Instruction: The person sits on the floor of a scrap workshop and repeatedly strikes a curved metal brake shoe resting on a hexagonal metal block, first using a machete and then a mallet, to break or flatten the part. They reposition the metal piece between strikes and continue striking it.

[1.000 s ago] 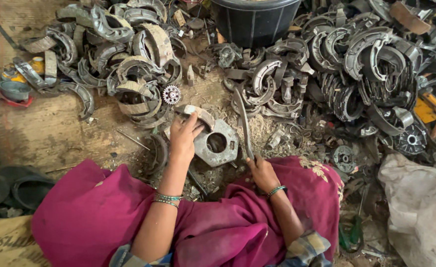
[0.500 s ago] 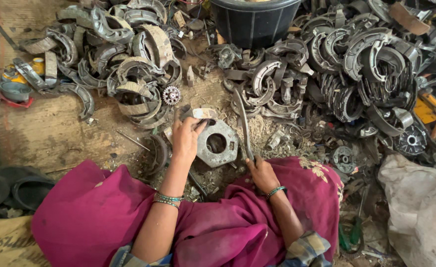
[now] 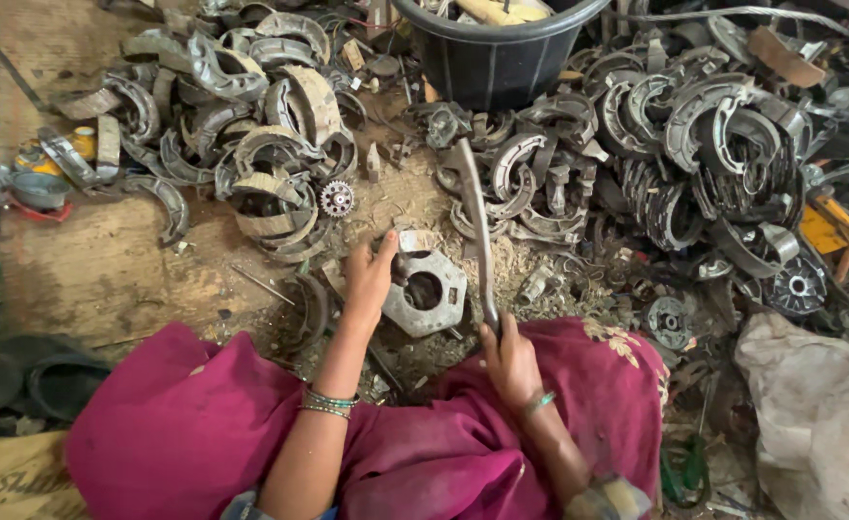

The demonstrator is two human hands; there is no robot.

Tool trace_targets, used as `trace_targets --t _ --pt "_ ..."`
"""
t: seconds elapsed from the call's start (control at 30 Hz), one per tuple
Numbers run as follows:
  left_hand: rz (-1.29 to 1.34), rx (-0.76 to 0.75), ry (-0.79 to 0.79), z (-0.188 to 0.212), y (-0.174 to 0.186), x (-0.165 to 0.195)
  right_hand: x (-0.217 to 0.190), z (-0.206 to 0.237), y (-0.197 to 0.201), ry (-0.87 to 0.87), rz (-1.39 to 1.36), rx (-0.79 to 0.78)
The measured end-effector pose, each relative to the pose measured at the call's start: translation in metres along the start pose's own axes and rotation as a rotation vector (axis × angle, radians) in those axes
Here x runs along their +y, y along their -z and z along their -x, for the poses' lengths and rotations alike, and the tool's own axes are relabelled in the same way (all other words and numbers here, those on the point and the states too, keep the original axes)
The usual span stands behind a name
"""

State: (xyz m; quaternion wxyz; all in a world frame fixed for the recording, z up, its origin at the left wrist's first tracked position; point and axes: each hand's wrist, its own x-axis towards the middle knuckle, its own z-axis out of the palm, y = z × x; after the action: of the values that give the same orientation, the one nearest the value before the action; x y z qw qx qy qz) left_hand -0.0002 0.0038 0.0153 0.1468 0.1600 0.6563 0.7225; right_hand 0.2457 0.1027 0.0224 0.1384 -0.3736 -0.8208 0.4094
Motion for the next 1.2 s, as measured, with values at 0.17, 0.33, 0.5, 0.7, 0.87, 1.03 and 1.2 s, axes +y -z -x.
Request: trace_targets --t 0.17,0.33,0.5,0.7,0.87,1.03,1.2 --pt "-0.024 0.007 0.121 0.006 0.0 -0.005 0.005 0.016 -0.018 0.103 0.215 -0.036" --pt "-0.019 0.062 0.279 0.004 0.002 -0.008 0.028 -0.001 -0.031 0.228 0.366 -0.107" --pt "0.103 0.007 0.133 0.003 -0.002 -0.018 -0.021 0.01 0.005 0.124 0.217 -0.033" --pt "-0.07 0.034 0.129 0.006 -0.006 -0.014 -0.074 0.028 0.049 0.438 -0.168 0.337" --pt "0.036 0.004 0.239 0.004 -0.009 -0.013 -0.035 0.001 -0.001 0.292 0.354 -0.08" --pt "0.094 0.017 0.023 0.005 -0.008 -0.02 -0.044 -0.004 -0.014 0.286 0.388 -0.049" --pt "-0.04 0.026 -0.03 0.013 -0.012 -0.016 -0.1 0.027 0.045 0.052 0.119 0.157"
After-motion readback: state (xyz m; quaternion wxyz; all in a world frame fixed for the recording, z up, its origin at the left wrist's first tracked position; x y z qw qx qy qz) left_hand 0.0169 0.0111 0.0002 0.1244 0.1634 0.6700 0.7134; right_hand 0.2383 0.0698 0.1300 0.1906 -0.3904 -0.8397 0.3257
